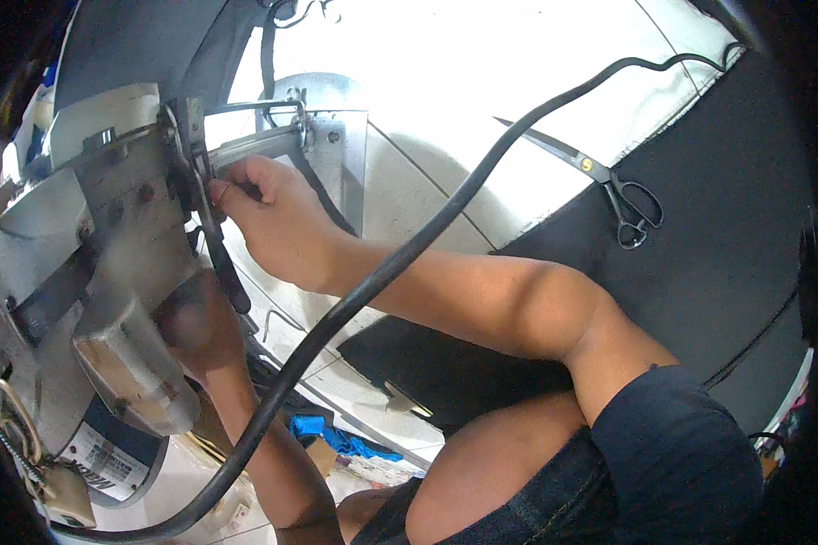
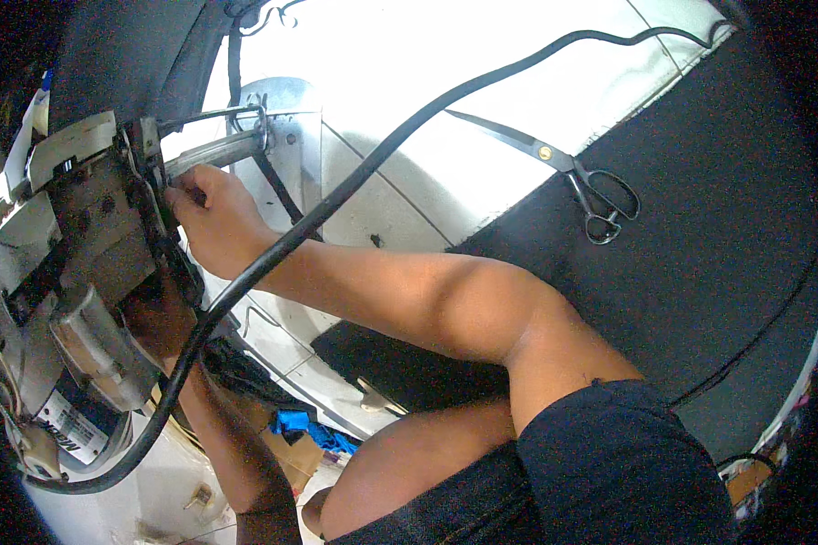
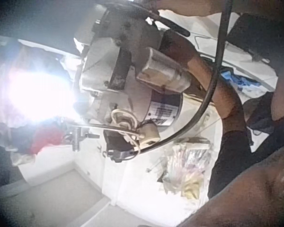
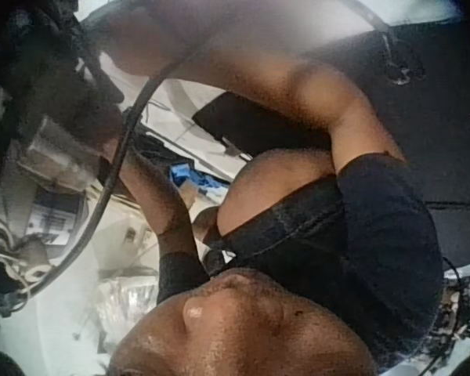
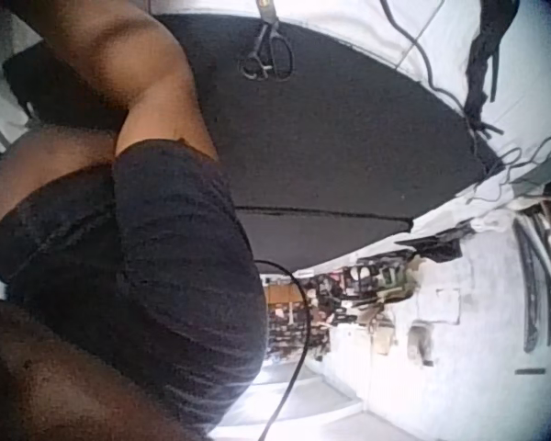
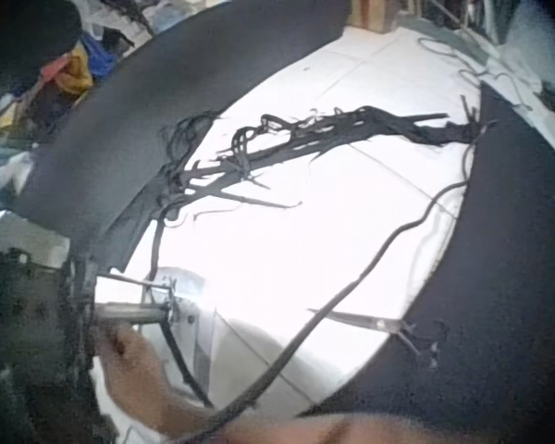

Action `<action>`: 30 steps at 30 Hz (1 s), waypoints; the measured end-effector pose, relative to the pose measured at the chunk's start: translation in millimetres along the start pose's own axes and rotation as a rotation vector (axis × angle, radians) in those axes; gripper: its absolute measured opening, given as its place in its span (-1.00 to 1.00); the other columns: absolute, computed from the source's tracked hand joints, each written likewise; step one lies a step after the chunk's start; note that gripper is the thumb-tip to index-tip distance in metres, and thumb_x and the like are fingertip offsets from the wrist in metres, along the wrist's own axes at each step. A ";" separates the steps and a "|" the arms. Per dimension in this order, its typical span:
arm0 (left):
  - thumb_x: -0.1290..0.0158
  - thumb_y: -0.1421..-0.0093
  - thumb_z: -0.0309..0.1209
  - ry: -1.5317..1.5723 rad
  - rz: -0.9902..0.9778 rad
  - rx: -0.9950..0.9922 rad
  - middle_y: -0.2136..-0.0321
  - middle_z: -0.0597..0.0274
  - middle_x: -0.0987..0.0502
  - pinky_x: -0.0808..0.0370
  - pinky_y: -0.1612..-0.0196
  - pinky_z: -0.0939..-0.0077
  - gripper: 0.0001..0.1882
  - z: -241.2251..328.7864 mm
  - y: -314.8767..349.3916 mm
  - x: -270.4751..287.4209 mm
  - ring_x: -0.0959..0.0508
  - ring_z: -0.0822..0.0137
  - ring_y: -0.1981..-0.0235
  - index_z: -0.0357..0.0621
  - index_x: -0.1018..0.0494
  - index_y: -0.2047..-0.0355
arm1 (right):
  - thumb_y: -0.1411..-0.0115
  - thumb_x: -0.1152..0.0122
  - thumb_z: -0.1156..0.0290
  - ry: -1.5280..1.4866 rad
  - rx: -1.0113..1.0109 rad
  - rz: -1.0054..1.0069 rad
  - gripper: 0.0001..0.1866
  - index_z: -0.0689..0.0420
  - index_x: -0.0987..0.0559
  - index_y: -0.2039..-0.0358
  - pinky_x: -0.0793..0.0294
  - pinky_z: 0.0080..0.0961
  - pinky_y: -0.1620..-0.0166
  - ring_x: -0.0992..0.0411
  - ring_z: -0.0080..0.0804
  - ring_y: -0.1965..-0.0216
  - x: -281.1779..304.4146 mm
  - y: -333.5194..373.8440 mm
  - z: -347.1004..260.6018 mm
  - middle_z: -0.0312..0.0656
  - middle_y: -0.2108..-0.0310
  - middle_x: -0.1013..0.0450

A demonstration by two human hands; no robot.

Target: The person adjusts a large industrial fabric cutting machine, using shears to trim material and threading a thin black strap through the machine's mechanism.

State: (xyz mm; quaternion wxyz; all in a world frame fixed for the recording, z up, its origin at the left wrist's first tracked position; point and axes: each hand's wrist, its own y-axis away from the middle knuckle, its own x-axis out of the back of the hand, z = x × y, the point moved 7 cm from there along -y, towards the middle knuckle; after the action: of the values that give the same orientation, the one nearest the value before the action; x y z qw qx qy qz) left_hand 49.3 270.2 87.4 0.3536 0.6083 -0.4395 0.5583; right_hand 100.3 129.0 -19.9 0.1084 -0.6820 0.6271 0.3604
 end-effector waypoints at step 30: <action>-0.04 -0.22 -0.03 1.172 -0.390 0.435 0.59 0.28 -0.42 -0.43 0.58 0.54 -0.60 45.6 77.4 8.8 -0.44 0.45 0.67 -0.14 -0.36 0.27 | -0.14 -0.29 0.28 0.985 0.175 -0.414 -0.74 0.17 -0.52 0.25 -0.44 -0.41 0.36 -0.45 -0.29 0.44 125.9 171.0 -51.2 -0.12 0.44 -0.45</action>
State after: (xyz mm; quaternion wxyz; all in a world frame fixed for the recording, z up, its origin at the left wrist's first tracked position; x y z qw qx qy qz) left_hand -5.9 198.8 85.7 0.4982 0.3295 0.0671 0.7992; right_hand -46.9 -32.1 -10.2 -0.0732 -0.8679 0.4840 -0.0846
